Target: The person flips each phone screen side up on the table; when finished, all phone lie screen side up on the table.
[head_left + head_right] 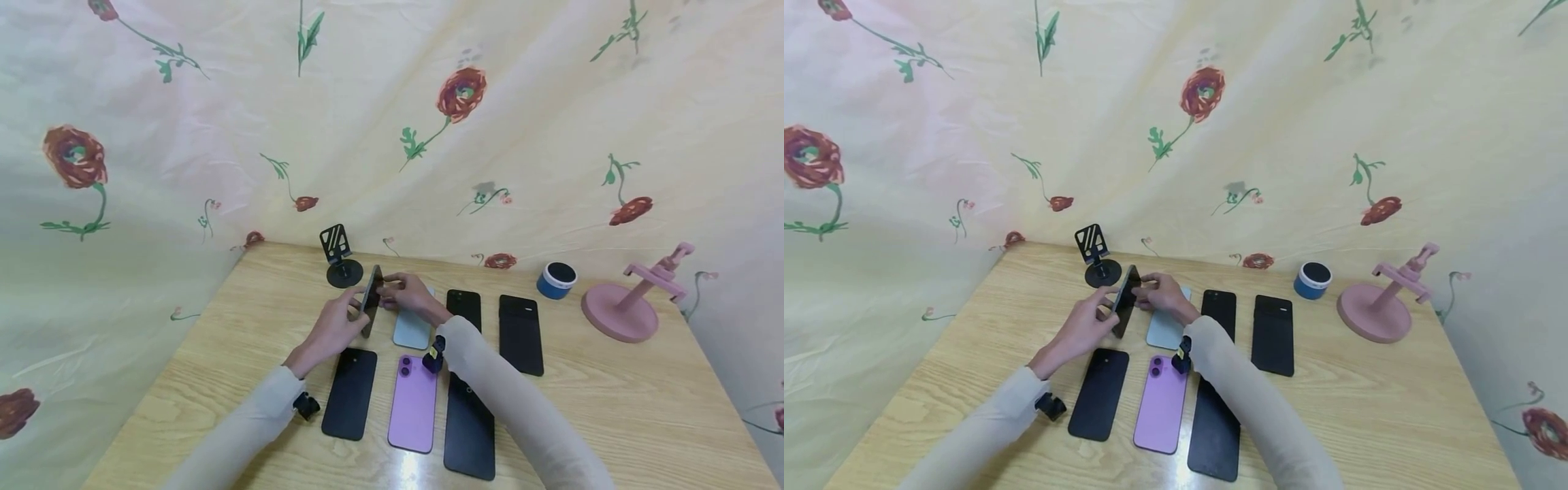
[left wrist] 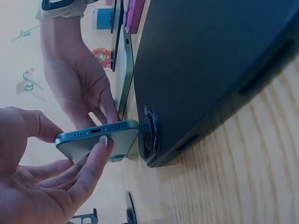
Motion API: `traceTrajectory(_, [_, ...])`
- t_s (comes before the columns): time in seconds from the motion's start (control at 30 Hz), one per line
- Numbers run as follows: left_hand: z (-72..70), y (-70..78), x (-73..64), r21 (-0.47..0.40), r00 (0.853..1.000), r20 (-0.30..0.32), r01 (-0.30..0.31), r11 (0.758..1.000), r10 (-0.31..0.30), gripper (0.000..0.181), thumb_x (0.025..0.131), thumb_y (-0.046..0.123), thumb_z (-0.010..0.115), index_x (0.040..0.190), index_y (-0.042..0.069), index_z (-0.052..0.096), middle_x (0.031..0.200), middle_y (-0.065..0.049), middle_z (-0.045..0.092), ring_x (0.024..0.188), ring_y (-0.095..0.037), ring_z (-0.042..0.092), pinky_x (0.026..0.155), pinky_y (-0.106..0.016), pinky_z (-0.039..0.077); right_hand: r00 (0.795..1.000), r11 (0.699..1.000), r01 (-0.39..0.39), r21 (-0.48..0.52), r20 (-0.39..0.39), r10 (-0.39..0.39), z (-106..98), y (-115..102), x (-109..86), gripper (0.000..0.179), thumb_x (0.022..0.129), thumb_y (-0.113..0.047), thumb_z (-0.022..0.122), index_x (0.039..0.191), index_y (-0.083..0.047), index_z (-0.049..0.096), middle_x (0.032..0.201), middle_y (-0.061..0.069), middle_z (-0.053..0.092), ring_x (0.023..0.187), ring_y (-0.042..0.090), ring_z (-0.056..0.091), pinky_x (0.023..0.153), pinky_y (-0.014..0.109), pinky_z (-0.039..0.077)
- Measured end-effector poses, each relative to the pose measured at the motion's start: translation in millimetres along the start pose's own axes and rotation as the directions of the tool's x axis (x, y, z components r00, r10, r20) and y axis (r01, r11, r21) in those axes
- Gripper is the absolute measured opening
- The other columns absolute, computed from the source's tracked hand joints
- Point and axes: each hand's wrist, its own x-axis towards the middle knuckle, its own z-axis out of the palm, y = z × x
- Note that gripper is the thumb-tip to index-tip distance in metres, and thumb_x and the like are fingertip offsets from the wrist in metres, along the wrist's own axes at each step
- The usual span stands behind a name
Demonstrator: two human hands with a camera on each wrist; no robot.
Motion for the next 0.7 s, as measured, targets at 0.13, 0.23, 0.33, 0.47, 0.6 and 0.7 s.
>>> traceTrajectory(0.13, [-4.6, -0.8, -0.6, -0.014, 1.0, -0.016, -0.008, 1.0, 0.007, 0.054, 0.098, 0.007, 0.064, 0.15, 0.01, 0.051, 0.118, -0.02, 0.071, 0.068, -0.014, 0.061, 0.054, -0.025, 0.046, 1.0, 1.0, 0.015, -0.023, -0.006, -0.015, 1, 1, 0.0, 0.057, 0.099, -0.011, 0.071, 0.15, 0.0, 0.048, 0.123, 0.024, 0.073, 0.1, 0.027, 0.078, 0.086, 0.032, 0.062])
traceTrajectory(0.23, [-7.1, -2.8, -0.7, -0.01, 1.0, -0.027, 0.003, 1.0, -0.003, 0.053, 0.097, 0.006, 0.063, 0.15, 0.009, 0.052, 0.118, -0.02, 0.071, 0.066, -0.012, 0.06, 0.053, -0.024, 0.045, 0.999, 0.998, 0.035, -0.058, -0.007, -0.035, 2, 2, -1.2, 0.063, 0.096, -0.012, 0.075, 0.151, 0.001, 0.047, 0.117, 0.022, 0.076, 0.093, 0.025, 0.079, 0.083, 0.031, 0.063])
traceTrajectory(0.33, [-9.1, -5.3, -0.4, -0.015, 0.999, -0.036, 0.018, 1.0, -0.019, 0.053, 0.097, 0.005, 0.063, 0.149, 0.008, 0.053, 0.117, -0.02, 0.071, 0.067, -0.012, 0.062, 0.054, -0.025, 0.046, 0.999, 0.995, 0.046, -0.093, -0.013, -0.048, 4, 2, -2.8, 0.068, 0.093, -0.014, 0.079, 0.151, 0.0, 0.047, 0.113, 0.02, 0.077, 0.089, 0.024, 0.08, 0.083, 0.031, 0.062])
traceTrajectory(0.47, [-11.3, -8.1, 0.0, -0.031, 0.999, -0.041, 0.033, 0.999, -0.034, 0.053, 0.097, 0.003, 0.062, 0.149, 0.007, 0.053, 0.117, -0.021, 0.071, 0.072, -0.017, 0.07, 0.055, -0.025, 0.049, 0.998, 0.989, 0.056, -0.134, -0.031, -0.061, 6, 3, -4.9, 0.072, 0.09, -0.014, 0.082, 0.152, -0.001, 0.047, 0.111, 0.019, 0.077, 0.087, 0.023, 0.079, 0.084, 0.031, 0.061])
traceTrajectory(0.6, [-13.6, -10.9, 0.1, -0.012, 0.997, -0.052, 0.05, 0.999, -0.051, 0.053, 0.096, 0.002, 0.062, 0.148, 0.005, 0.054, 0.116, -0.02, 0.068, 0.075, -0.018, 0.07, 0.056, -0.025, 0.05, 0.996, 0.983, 0.062, -0.17, -0.052, -0.072, 9, 2, -7.0, 0.075, 0.087, -0.012, 0.084, 0.152, -0.002, 0.047, 0.111, 0.02, 0.076, 0.087, 0.025, 0.079, 0.085, 0.033, 0.06])
traceTrajectory(0.7, [-15.1, -13.1, 0.5, 0.026, 0.996, -0.059, 0.064, 0.998, -0.062, 0.051, 0.096, 0.002, 0.064, 0.146, 0.004, 0.056, 0.117, -0.02, 0.064, 0.077, -0.017, 0.067, 0.059, -0.025, 0.05, 0.995, 0.976, 0.063, -0.209, -0.067, -0.078, 10, 1, -7.9, 0.077, 0.086, -0.011, 0.085, 0.152, -0.002, 0.047, 0.111, 0.02, 0.076, 0.088, 0.024, 0.079, 0.085, 0.032, 0.059])
